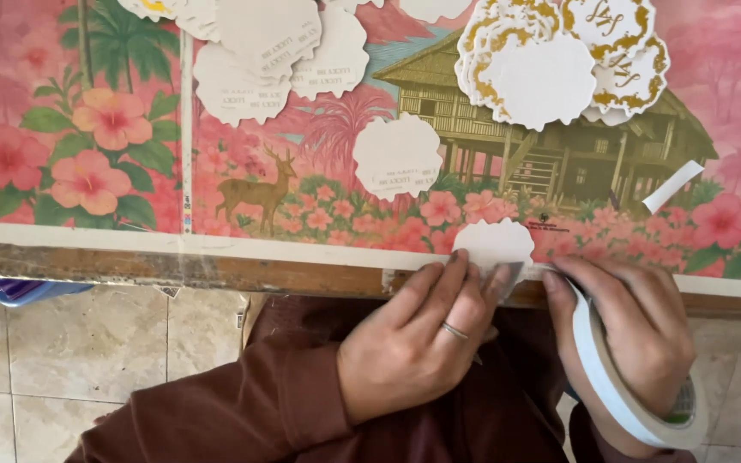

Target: The person applies white adhesive tape to the back of small, scalloped paper cutouts. They pick up each cutout, press a strip of tape onto it, and place it on a pile on the table.

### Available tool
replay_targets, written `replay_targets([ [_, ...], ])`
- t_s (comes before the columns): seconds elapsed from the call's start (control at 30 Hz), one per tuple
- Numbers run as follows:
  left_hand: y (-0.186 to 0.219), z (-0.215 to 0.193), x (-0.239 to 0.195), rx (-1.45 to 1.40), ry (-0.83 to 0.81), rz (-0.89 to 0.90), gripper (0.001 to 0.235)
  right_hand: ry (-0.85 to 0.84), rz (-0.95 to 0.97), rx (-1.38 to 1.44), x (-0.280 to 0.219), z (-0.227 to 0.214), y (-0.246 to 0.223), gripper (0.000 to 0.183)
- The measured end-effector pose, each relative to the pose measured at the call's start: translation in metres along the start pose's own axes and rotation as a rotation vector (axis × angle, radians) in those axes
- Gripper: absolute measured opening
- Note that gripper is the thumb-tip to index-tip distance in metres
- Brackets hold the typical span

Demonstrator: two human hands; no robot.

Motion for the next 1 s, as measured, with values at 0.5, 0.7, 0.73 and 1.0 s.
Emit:
replay_targets([
  [0.5, 0.0, 0.014, 0.014, 0.026, -0.063, -0.003, 0.052, -0.615, -0.01, 0.315, -0.018, 0.003, -0.016, 0.019],
  [0.7, -0.025, 0.012, 0.016, 0.108, -0.123, -0.046, 0.053, -0.519, -0.318, 0.19, -0.002, -0.025, -0.093, 0.035],
  [0.73, -0.034, 0.013, 0.018, 0.116, -0.126, -0.057, 0.053, -0.522, -0.331, 0.195, 0.004, -0.028, -0.105, 0.035],
  [1.0, -0.113, 0.008, -0.015, 0.19, -0.049, -0.37, 0.051, -0.548, 0.047, 0.231, 0.029, -0.015, -0.117, 0.034],
])
Point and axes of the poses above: each hand's wrist, its own x-axis towards the middle knuckle, its own z-axis out of the palm, y = z × x, the point moved 9 cm from there along x, towards the middle knuckle, and after that the axes turned 5 degrees about z, right-handed, at the moved point
